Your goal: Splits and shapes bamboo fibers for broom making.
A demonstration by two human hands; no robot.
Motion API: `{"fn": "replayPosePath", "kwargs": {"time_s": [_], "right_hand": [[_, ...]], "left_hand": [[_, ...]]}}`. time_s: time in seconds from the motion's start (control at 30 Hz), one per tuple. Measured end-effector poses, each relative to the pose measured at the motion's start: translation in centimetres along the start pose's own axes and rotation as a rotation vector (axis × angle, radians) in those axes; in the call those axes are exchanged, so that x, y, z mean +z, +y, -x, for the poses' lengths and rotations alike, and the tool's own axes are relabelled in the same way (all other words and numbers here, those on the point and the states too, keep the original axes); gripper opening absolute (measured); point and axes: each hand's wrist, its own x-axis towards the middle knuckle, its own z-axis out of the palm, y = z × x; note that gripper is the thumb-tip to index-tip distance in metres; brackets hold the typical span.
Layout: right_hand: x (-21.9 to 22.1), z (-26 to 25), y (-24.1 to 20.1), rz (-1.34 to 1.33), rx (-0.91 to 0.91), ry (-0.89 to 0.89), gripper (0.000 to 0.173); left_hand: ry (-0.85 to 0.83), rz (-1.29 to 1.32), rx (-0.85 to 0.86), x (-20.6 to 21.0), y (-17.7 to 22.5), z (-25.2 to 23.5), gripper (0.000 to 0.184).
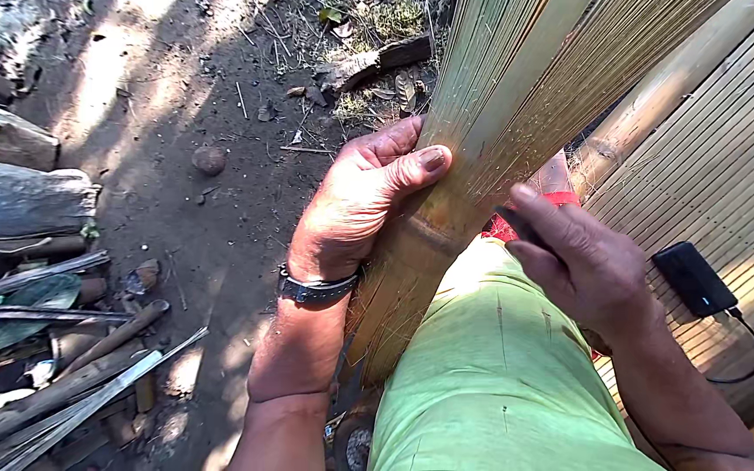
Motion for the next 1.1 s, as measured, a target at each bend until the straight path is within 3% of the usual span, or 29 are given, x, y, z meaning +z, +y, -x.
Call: {"fn": "replayPosePath", "kwargs": {"time_s": [0.13, 0.9, 1.0, 1.1], "right_hand": [[-0.2, -0.7, 0.4, 0.056, 0.033, 0.029, 0.06], [0.3, -1.6, 0.3, -0.043, -0.02, 0.034, 0.048], [-1.0, -0.9, 0.0, -0.097, -0.036, 0.095, 0.041], [-2.7, -0.8, 0.8, -0.094, 0.059, 0.203, 0.043]], "left_hand": [[0.001, -0.008, -0.007, 0.1, 0.0, -0.1, 0.029], [0.007, 0.048, -0.003, -1.0, -0.5, -0.3, 0.029], [0.044, 0.032, -0.005, -1.3, -0.5, -0.3, 0.029], [0.098, 0.033, -0.03, -1.7, -0.4, -0.2, 0.031]]}}
